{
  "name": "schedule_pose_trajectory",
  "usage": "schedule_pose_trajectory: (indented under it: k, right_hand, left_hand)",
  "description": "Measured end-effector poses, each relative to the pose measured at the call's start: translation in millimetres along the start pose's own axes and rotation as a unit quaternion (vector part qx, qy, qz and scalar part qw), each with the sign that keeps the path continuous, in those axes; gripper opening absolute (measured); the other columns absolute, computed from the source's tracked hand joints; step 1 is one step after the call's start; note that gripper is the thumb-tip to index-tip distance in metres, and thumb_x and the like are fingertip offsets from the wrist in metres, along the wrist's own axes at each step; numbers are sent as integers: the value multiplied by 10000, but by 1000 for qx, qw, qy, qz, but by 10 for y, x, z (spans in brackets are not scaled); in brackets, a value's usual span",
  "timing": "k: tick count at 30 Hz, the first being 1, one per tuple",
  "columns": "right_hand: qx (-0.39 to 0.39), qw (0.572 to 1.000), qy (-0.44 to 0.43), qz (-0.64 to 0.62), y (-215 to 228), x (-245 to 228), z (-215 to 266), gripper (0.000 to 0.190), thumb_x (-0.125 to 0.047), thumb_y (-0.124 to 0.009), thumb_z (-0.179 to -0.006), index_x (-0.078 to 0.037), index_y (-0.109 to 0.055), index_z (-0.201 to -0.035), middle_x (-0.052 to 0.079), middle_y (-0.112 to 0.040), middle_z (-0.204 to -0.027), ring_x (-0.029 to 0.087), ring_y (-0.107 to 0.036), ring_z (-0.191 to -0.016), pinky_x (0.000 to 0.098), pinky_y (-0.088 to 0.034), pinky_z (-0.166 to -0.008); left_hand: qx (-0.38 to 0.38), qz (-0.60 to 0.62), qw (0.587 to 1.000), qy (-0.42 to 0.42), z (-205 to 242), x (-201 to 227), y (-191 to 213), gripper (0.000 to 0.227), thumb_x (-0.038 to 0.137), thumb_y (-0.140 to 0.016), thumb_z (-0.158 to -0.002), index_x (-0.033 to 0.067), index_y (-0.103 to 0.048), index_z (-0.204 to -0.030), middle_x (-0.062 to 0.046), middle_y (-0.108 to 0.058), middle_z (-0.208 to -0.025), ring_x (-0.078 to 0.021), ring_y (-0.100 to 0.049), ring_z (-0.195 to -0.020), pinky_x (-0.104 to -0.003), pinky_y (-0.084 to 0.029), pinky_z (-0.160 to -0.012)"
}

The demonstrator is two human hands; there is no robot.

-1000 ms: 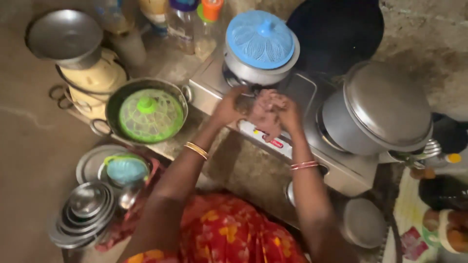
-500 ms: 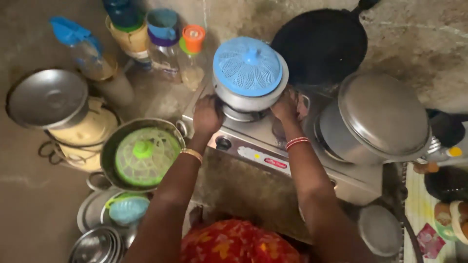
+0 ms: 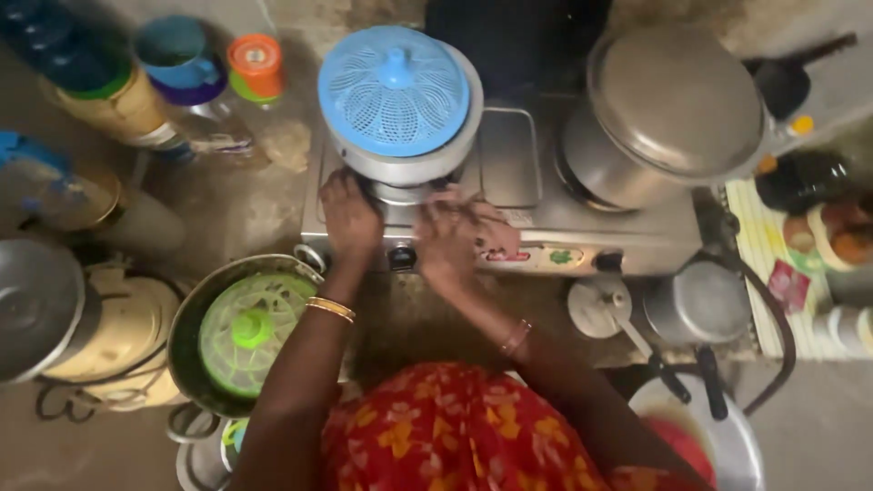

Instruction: Prepare food on a gas stove and clean the kitchen counter.

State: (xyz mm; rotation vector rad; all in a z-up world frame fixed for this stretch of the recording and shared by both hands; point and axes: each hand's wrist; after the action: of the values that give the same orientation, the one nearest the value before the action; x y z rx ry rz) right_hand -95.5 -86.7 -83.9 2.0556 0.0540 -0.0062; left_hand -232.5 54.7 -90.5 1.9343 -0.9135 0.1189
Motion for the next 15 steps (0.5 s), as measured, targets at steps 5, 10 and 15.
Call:
schedule_pose_trajectory:
  k: [5,10,15]
  right_hand:
    - [43,994,9,-95,-79,-508,-273,492,-226,-663,-887,-44,-590,-1338,159,-500,-1457,435,-451,-1272,591,-370,-1070]
    - [110,977,144,-108,149,256,-215,485,-285,-673,-819,-203,-626,-1295,-6,-594,-1349,256,-527,-1206,533,-383,-1048]
    - [48,952,-169,-250,984,1126,-15,271,-301,-612,-900,-154,-702,-1109,-40,-714,-1226,159,-700,-974,420,-580,-846]
  left_hand:
    - [-12,78,997,9,-99,-170,41,452,69,-579,-874,-62,-590,-1307,-263,-595,-1318,-448,-531,-1245,-516,-409,-1085]
    - [-12,92,994,-51,-47,-134,144,439,50,-566,-894,-67,-583,-1317,-278,-609,-1301,-459,-549,-1239,-545,-415,-1091]
    - [6,28,995,-96,44,-54,208,498,118,-568,-888,-107,-543,-1332,-306,-565,-1351,-463,-507,-1307,-587,-340,-1147]
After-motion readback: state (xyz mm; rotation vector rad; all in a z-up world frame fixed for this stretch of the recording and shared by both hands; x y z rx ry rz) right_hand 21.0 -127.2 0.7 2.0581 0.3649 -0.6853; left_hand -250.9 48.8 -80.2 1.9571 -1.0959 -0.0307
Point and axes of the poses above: each hand's wrist, its own z-axis away from the middle knuckle, its own y-axis out of the back of the hand, x = y × z
